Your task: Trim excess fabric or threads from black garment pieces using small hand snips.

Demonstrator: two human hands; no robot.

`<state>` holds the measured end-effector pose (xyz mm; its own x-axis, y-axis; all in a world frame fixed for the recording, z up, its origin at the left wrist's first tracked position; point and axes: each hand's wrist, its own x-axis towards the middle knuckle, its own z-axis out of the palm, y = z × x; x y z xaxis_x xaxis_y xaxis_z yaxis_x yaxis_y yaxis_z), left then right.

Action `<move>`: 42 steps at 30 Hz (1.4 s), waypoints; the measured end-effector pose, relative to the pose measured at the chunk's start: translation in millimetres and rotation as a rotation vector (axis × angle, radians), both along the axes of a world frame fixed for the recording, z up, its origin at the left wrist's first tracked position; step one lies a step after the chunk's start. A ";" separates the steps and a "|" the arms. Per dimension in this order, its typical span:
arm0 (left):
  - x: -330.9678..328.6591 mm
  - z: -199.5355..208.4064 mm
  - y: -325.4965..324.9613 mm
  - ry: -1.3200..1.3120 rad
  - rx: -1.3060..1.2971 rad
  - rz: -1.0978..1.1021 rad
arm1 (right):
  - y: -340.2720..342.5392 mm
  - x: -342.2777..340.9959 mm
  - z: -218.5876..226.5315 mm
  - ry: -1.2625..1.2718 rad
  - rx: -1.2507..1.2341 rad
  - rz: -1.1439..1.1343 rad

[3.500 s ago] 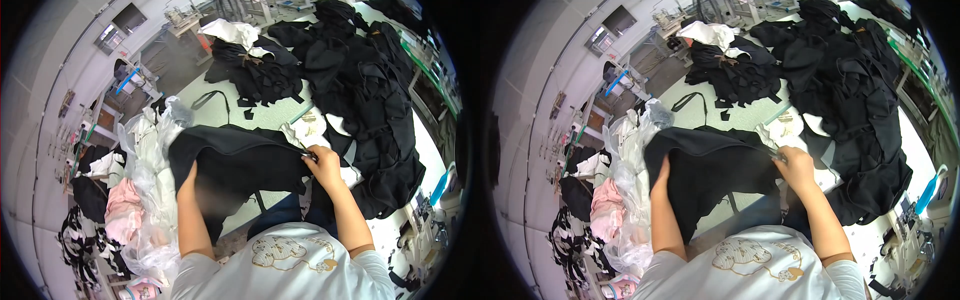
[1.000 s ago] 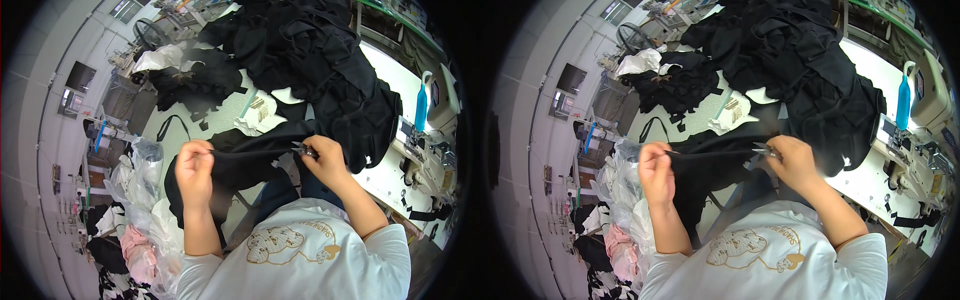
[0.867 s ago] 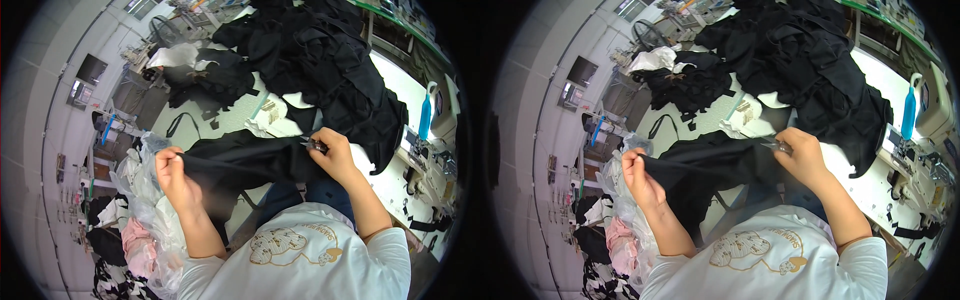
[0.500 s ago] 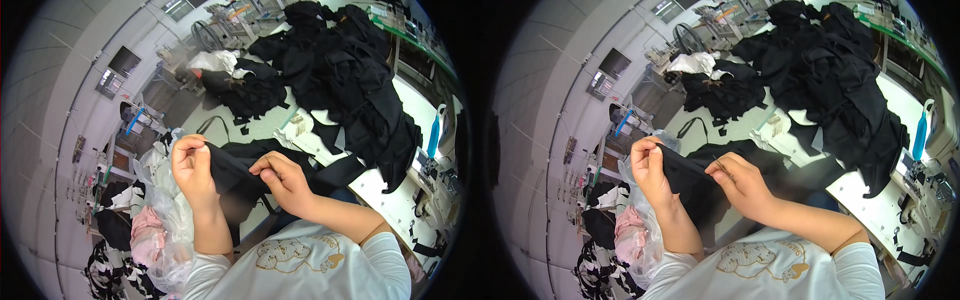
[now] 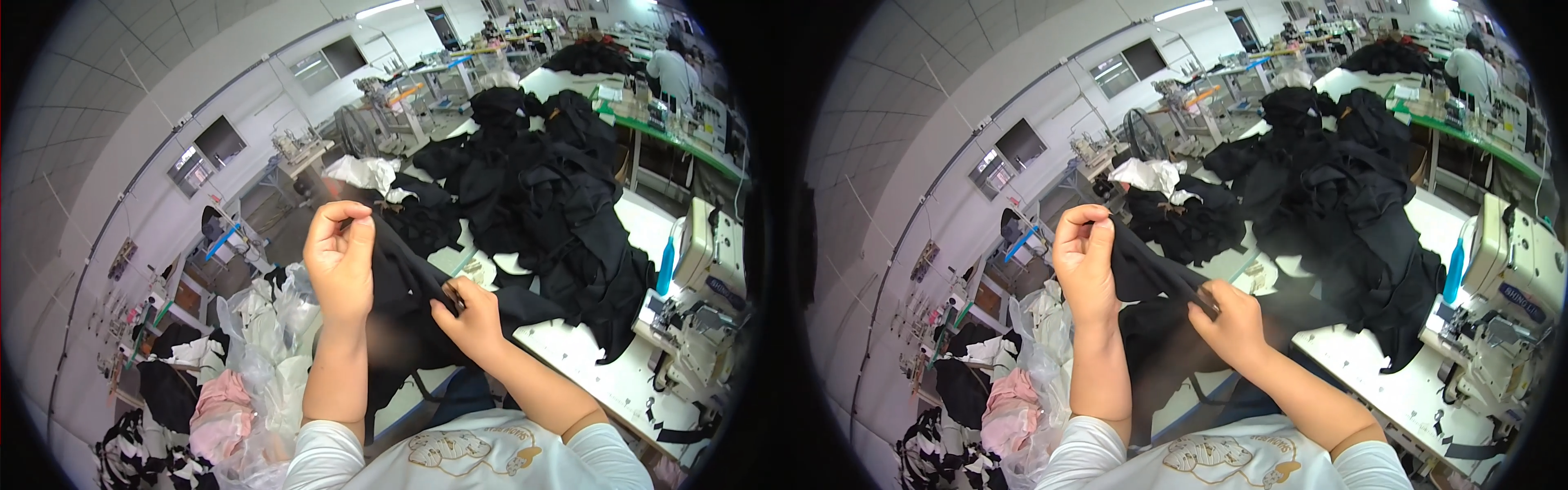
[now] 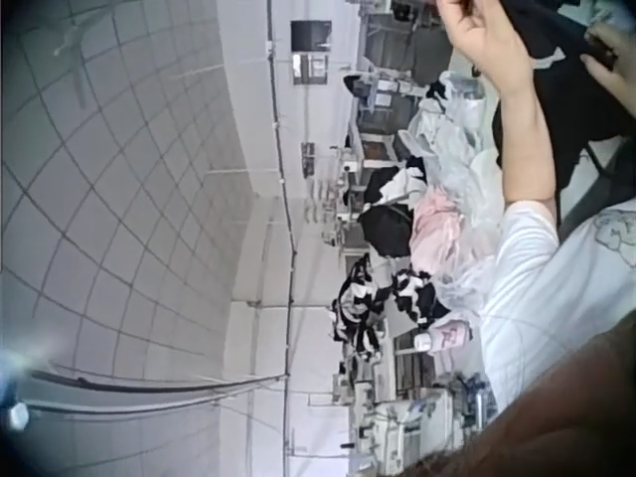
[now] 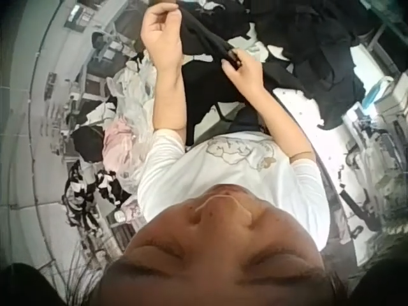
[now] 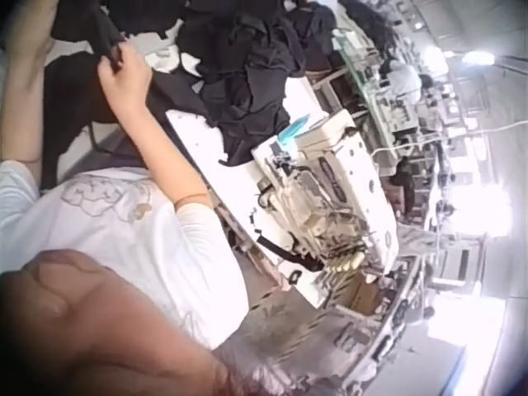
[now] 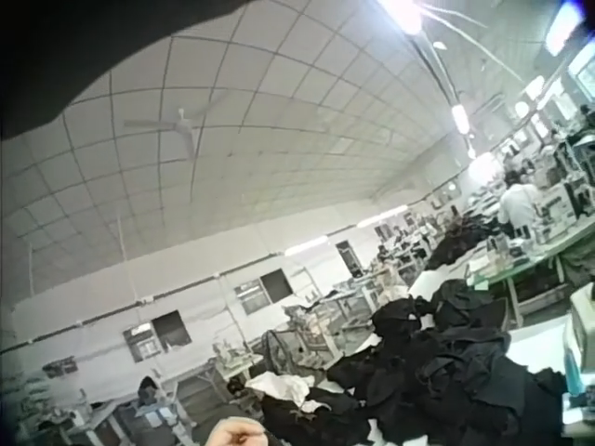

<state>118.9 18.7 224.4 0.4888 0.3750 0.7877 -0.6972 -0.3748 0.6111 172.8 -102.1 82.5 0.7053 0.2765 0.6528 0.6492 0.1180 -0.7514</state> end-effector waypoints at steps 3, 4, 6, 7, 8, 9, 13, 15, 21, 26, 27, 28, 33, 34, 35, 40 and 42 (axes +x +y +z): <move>-2.9 17.7 10.2 -0.040 0.025 0.064 | -41.6 11.0 14.3 0.179 -0.055 0.171; -5.8 23.1 15.9 -0.052 0.008 0.070 | -58.6 15.1 27.4 0.208 -0.082 0.207; -10.9 34.5 17.5 -0.088 -0.051 0.096 | -85.7 38.6 41.2 0.254 -0.110 0.381; -15.1 36.7 23.9 -0.104 -0.070 0.077 | -99.0 49.7 50.3 0.254 -0.196 0.425; -22.4 40.9 29.0 -0.124 -0.088 0.058 | -111.4 52.6 66.3 0.367 -0.238 0.460; -25.0 45.4 24.1 -0.153 -0.115 0.005 | -122.9 61.1 72.1 0.325 -0.254 0.434; -35.5 47.4 35.6 -0.184 -0.123 0.117 | -152.4 96.1 82.8 0.351 -0.241 0.425; -38.3 45.9 37.7 -0.182 -0.129 0.154 | -161.8 111.9 85.1 0.361 -0.247 0.407; -56.7 35.5 67.9 -0.167 -0.228 0.090 | -169.1 135.2 96.5 0.405 -0.162 0.499; -63.5 15.6 102.3 -0.171 -0.386 0.130 | -164.8 150.1 101.8 0.417 -0.185 0.537; -65.3 11.7 108.8 -0.160 -0.415 0.111 | -162.0 150.2 104.0 0.420 -0.160 0.554; -66.9 5.8 116.7 -0.159 -0.423 0.107 | -159.1 149.9 106.8 0.423 -0.136 0.571; -61.6 -38.4 163.0 0.170 -0.173 0.507 | -119.8 124.6 129.8 0.389 -0.184 0.628; -57.8 -42.5 155.9 0.362 -0.023 0.588 | -112.5 120.2 133.8 0.400 -0.199 0.641; -52.4 -48.4 146.0 0.469 0.080 0.528 | -102.8 118.0 134.1 0.382 -0.214 0.649; -2.7 -70.1 58.5 0.417 0.370 -0.193 | -61.0 93.7 142.8 0.407 -0.394 0.772; 4.1 -78.6 20.9 0.370 0.155 -0.544 | -37.8 87.9 139.2 0.444 -0.460 0.866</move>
<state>123.0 39.6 145.8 0.8241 -0.1047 0.5568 -0.5664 -0.1328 0.8134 260.7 -139.9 221.8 0.2998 0.9495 0.0928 0.1389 0.0528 -0.9889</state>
